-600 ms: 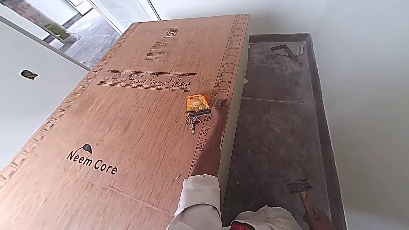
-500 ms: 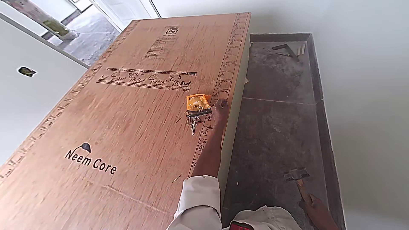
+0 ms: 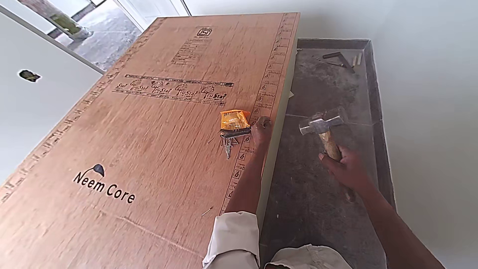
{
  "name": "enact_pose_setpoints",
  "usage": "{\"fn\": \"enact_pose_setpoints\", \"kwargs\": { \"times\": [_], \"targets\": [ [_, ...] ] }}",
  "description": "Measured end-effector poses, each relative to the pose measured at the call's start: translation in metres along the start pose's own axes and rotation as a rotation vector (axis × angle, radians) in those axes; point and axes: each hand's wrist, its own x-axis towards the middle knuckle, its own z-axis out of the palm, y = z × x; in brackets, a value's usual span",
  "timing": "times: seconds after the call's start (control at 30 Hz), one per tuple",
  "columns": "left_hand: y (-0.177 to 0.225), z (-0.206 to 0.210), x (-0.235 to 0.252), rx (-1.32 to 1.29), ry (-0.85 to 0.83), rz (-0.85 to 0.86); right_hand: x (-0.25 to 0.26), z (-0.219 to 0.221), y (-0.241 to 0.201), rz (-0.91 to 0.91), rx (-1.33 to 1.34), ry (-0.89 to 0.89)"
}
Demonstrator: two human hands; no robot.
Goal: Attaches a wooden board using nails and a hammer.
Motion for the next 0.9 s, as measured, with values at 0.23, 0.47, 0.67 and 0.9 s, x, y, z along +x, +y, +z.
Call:
{"fn": "enact_pose_setpoints", "kwargs": {
  "times": [0.23, 0.47, 0.67, 0.9],
  "targets": [
    [-0.004, 0.002, 0.002, -0.004, -0.007, 0.029, 0.067, 0.014, -0.085, -0.203, -0.289, -0.002],
    [0.001, 0.0, -0.001, 0.034, 0.009, 0.003, 0.108, 0.059, -0.096, -0.032, -0.62, -0.199],
    [0.004, -0.003, -0.001, 0.054, -0.004, -0.02, 0.112, 0.06, -0.097, 0.019, -0.604, -0.212],
    [0.0, 0.0, 0.001, 0.067, 0.009, -0.042, 0.122, 0.075, -0.079, 0.087, -0.683, -0.284]
  ]
}}
